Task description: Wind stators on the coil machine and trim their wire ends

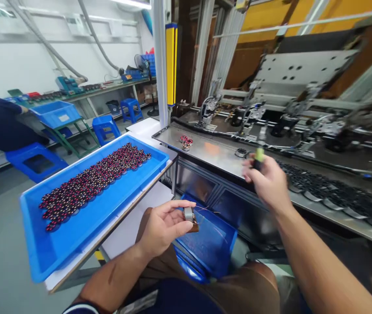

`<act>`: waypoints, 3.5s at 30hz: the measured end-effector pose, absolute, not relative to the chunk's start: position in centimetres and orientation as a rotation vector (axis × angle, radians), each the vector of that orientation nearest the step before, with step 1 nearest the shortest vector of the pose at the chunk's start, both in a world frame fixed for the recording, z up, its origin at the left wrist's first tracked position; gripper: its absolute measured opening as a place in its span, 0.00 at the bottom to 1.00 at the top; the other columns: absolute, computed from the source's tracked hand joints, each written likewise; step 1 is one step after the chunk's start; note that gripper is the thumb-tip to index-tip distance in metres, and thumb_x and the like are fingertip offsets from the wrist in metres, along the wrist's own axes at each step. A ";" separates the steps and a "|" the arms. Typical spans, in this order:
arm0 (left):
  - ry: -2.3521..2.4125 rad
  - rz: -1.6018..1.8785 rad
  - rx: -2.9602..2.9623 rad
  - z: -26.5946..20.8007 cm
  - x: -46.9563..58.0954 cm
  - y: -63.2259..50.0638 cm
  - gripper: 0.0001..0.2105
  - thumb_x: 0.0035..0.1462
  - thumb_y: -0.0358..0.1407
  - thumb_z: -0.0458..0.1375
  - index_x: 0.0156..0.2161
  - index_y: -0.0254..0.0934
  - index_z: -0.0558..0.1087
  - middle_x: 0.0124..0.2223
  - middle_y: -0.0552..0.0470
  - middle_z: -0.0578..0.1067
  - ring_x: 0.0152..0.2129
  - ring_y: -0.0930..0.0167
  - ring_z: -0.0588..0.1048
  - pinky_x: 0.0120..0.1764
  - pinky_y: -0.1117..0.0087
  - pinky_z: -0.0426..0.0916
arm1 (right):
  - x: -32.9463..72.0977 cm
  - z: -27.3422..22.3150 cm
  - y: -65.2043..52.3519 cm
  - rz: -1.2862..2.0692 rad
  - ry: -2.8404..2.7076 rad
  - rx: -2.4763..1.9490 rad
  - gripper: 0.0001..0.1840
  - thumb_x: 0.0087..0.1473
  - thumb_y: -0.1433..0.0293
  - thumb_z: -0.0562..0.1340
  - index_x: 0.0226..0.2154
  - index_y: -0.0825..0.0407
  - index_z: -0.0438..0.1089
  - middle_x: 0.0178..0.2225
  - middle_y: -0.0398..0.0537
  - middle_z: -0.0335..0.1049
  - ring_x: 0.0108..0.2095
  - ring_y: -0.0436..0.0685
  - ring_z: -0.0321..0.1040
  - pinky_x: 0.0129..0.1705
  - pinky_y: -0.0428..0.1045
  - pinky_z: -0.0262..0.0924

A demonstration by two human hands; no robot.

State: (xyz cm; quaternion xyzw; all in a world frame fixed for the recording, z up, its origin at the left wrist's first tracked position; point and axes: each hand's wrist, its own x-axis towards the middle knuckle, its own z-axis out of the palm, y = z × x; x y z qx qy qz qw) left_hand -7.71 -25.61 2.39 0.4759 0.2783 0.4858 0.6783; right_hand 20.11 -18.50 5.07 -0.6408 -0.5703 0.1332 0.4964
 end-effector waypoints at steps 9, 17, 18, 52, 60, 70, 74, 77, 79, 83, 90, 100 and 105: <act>0.538 1.180 1.186 1.9 -5.7 -26.1 0.18 0.50 0.30 0.70 0.48 0.36 0.78 0.48 0.43 0.80 0.39 0.68 0.80 0.43 0.70 0.76 | 13.4 -4.0 -37.9 0.808 -1.517 -1.293 0.29 0.61 0.67 0.61 0.63 0.45 0.58 0.38 0.48 0.77 0.33 0.55 0.78 0.38 0.46 0.74; 0.436 1.159 1.211 1.8 -3.7 -26.1 0.18 0.51 0.27 0.68 0.48 0.38 0.78 0.48 0.45 0.80 0.37 0.71 0.80 0.43 0.73 0.75 | 13.5 -2.1 -39.1 0.363 -1.839 -1.393 0.37 0.57 0.75 0.57 0.67 0.49 0.51 0.59 0.55 0.67 0.58 0.64 0.66 0.57 0.56 0.65; 0.440 1.159 1.210 1.8 -3.9 -26.2 0.18 0.51 0.27 0.68 0.49 0.38 0.78 0.48 0.45 0.80 0.37 0.71 0.79 0.43 0.73 0.75 | 13.3 -2.0 -38.8 0.354 -1.858 -1.365 0.38 0.57 0.75 0.56 0.68 0.48 0.50 0.60 0.54 0.66 0.58 0.63 0.66 0.57 0.55 0.65; 0.564 1.237 1.375 1.6 -5.1 -26.3 0.07 0.57 0.32 0.64 0.42 0.36 0.78 0.46 0.43 0.82 0.46 0.65 0.79 0.46 0.67 0.76 | 12.1 -1.5 -36.9 0.433 -1.821 -1.311 0.36 0.51 0.78 0.57 0.63 0.50 0.62 0.55 0.52 0.71 0.54 0.65 0.71 0.55 0.54 0.68; 0.566 1.268 1.421 1.5 -5.0 -26.5 0.08 0.57 0.30 0.64 0.43 0.37 0.78 0.46 0.44 0.82 0.47 0.66 0.78 0.49 0.67 0.74 | 11.6 -0.7 -36.7 0.416 -1.835 -1.278 0.36 0.51 0.79 0.55 0.64 0.51 0.60 0.54 0.54 0.72 0.51 0.64 0.73 0.52 0.53 0.72; 0.569 1.288 1.486 1.6 -5.2 -26.4 0.07 0.57 0.31 0.64 0.42 0.37 0.78 0.45 0.45 0.82 0.45 0.66 0.79 0.48 0.67 0.75 | 12.3 -2.6 -37.2 0.413 -1.799 -1.310 0.36 0.51 0.77 0.60 0.63 0.48 0.63 0.53 0.52 0.73 0.50 0.66 0.74 0.53 0.56 0.70; 0.552 1.307 1.544 1.4 -5.5 -26.4 0.08 0.57 0.31 0.64 0.43 0.37 0.77 0.46 0.44 0.82 0.45 0.65 0.79 0.49 0.65 0.74 | 12.3 -2.8 -37.0 0.355 -1.772 -1.349 0.36 0.51 0.77 0.58 0.63 0.50 0.62 0.54 0.52 0.73 0.51 0.65 0.73 0.53 0.54 0.70; 0.502 1.308 1.605 1.4 -5.8 -26.3 0.10 0.57 0.31 0.63 0.45 0.39 0.77 0.47 0.44 0.81 0.46 0.65 0.79 0.50 0.63 0.74 | 11.7 -2.5 -36.7 0.337 -1.747 -1.324 0.39 0.49 0.79 0.57 0.64 0.50 0.60 0.56 0.51 0.71 0.54 0.64 0.70 0.56 0.54 0.67; 0.472 1.289 1.635 1.5 -6.0 -26.3 0.11 0.58 0.30 0.63 0.47 0.40 0.77 0.48 0.45 0.81 0.46 0.66 0.79 0.50 0.64 0.73 | 11.3 -2.3 -36.5 0.332 -1.744 -1.310 0.41 0.47 0.80 0.56 0.65 0.50 0.59 0.57 0.51 0.70 0.56 0.64 0.69 0.57 0.54 0.66; 0.448 1.275 1.675 1.8 -6.1 -26.3 0.12 0.58 0.30 0.63 0.47 0.40 0.76 0.49 0.45 0.80 0.46 0.66 0.79 0.50 0.66 0.73 | 10.9 -1.9 -36.4 0.356 -1.748 -1.311 0.40 0.47 0.80 0.56 0.64 0.50 0.60 0.57 0.51 0.69 0.56 0.64 0.68 0.57 0.54 0.66; 0.445 1.275 1.726 2.1 -5.9 -26.3 0.11 0.58 0.31 0.63 0.46 0.39 0.76 0.48 0.43 0.81 0.43 0.66 0.80 0.47 0.65 0.74 | 11.1 -1.8 -36.8 0.350 -1.770 -1.314 0.40 0.47 0.80 0.56 0.64 0.51 0.60 0.55 0.52 0.72 0.54 0.65 0.70 0.56 0.55 0.67; 0.446 1.350 1.812 1.1 -6.2 -25.5 0.18 0.57 0.32 0.64 0.53 0.40 0.72 0.53 0.41 0.74 0.47 0.64 0.77 0.48 0.63 0.75 | 12.4 -2.6 -37.0 0.427 -1.711 -1.352 0.36 0.54 0.78 0.57 0.65 0.50 0.58 0.55 0.55 0.71 0.51 0.64 0.73 0.55 0.55 0.68; 0.428 1.385 2.054 1.2 -7.0 -24.0 0.28 0.57 0.33 0.63 0.62 0.41 0.64 0.53 0.40 0.71 0.48 0.62 0.75 0.51 0.60 0.74 | 14.0 -2.5 -37.3 0.533 -1.749 -1.300 0.40 0.52 0.80 0.56 0.66 0.43 0.56 0.54 0.49 0.73 0.40 0.57 0.79 0.46 0.48 0.73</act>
